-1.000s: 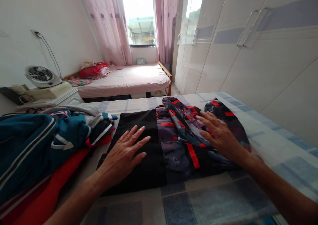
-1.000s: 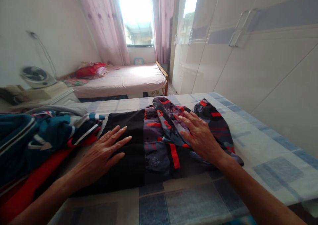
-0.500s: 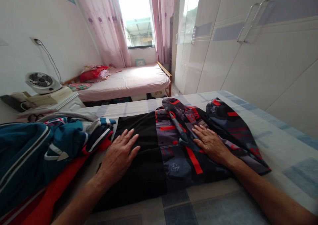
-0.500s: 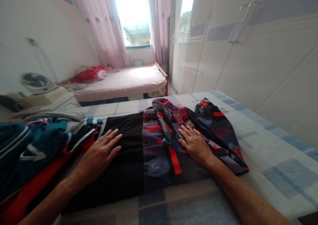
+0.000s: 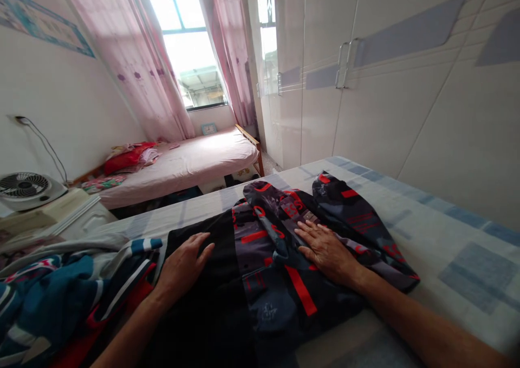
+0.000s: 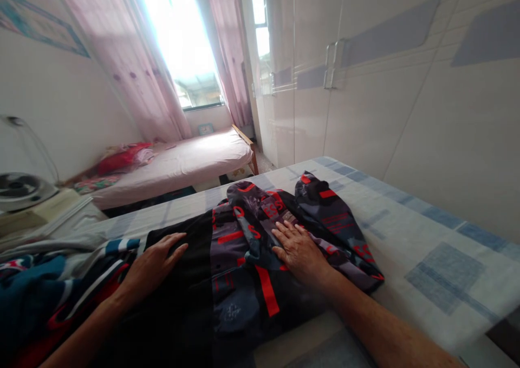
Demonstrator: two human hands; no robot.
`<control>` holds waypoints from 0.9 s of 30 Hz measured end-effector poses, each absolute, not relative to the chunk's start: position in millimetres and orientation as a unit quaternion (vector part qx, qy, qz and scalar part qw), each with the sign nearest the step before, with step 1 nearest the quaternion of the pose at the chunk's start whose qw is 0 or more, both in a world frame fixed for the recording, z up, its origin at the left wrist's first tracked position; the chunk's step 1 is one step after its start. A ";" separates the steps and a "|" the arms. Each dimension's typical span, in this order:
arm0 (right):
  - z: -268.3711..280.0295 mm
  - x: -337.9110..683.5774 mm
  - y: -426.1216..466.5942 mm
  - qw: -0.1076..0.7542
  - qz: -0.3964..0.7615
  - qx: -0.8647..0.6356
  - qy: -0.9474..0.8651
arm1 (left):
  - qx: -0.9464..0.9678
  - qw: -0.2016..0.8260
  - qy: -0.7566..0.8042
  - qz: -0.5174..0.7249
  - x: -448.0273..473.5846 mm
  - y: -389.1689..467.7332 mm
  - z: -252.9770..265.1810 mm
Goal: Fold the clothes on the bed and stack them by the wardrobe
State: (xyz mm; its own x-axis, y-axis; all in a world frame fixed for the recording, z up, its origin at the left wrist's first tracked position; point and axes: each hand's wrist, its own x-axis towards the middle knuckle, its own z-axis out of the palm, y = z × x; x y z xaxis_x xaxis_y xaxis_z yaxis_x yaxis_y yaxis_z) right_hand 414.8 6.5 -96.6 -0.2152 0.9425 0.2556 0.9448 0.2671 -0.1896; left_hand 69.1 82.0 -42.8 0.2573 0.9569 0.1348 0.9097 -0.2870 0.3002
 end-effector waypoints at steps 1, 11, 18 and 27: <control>-96.4 414.6 6.2 0.163 0.001 -0.606 -0.778 | 0.794 0.103 0.576 0.165 82.7 94.3 -35.0; -92.3 416.9 6.9 0.148 0.060 -0.623 -0.766 | 0.725 0.247 0.597 0.239 203.7 233.4 -38.7; -90.4 416.3 5.2 0.167 0.079 -0.624 -0.759 | 0.601 0.350 0.613 0.374 234.5 251.6 -48.5; -99.8 421.0 9.9 0.376 -0.054 -0.637 -0.671 | 0.550 0.531 0.385 0.517 172.3 169.8 37.1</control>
